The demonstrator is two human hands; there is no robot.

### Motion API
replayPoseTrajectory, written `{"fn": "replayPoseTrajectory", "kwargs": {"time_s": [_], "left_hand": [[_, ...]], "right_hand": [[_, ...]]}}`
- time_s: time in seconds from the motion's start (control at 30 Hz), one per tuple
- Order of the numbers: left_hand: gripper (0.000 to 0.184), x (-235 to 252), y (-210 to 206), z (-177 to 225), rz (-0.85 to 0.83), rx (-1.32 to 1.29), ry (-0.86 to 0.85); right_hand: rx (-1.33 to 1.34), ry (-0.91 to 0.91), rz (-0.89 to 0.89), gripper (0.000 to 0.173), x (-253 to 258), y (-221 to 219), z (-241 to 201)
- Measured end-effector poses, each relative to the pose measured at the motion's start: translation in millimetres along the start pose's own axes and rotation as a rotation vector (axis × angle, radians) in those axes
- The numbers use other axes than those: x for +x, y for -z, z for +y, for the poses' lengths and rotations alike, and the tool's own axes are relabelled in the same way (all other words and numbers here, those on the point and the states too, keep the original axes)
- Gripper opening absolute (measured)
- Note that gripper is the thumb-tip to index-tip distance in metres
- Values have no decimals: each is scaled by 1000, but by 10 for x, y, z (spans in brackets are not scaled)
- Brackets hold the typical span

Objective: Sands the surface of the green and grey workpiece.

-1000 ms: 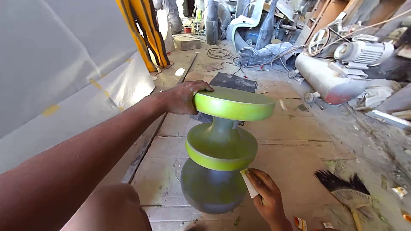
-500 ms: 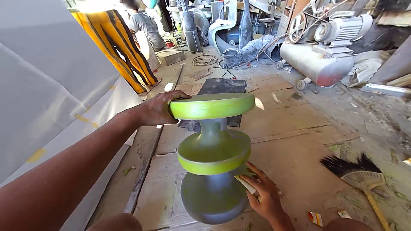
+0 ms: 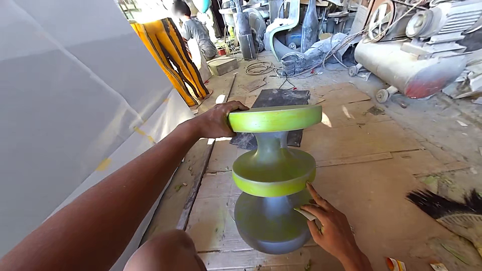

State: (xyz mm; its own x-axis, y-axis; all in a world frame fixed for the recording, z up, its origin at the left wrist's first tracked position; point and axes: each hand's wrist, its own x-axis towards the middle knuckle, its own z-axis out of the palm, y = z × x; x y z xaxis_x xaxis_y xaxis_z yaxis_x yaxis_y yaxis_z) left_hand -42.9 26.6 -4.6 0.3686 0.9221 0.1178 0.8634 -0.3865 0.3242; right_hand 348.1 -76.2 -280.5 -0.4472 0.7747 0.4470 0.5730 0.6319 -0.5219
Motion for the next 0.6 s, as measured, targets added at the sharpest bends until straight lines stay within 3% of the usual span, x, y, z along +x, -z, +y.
{"fn": "replayPoseTrajectory", "kwargs": {"time_s": [0.17, 0.27, 0.37, 0.43, 0.6], "left_hand": [[86, -4, 10, -10, -3, -28, 1], [87, 2, 8, -42, 1, -20, 23], [87, 17, -5, -78, 7, -20, 24], [86, 16, 3, -50, 7, -21, 28], [79, 43, 28, -44, -15, -8, 57]], "right_hand": [[107, -9, 43, 29, -33, 49, 16], [602, -136, 221, 25, -24, 45, 48], [1174, -473, 496, 26, 63, 69, 5], [1384, -618, 597, 26, 143, 118, 3], [1429, -683, 650, 21, 118, 249, 85]]}}
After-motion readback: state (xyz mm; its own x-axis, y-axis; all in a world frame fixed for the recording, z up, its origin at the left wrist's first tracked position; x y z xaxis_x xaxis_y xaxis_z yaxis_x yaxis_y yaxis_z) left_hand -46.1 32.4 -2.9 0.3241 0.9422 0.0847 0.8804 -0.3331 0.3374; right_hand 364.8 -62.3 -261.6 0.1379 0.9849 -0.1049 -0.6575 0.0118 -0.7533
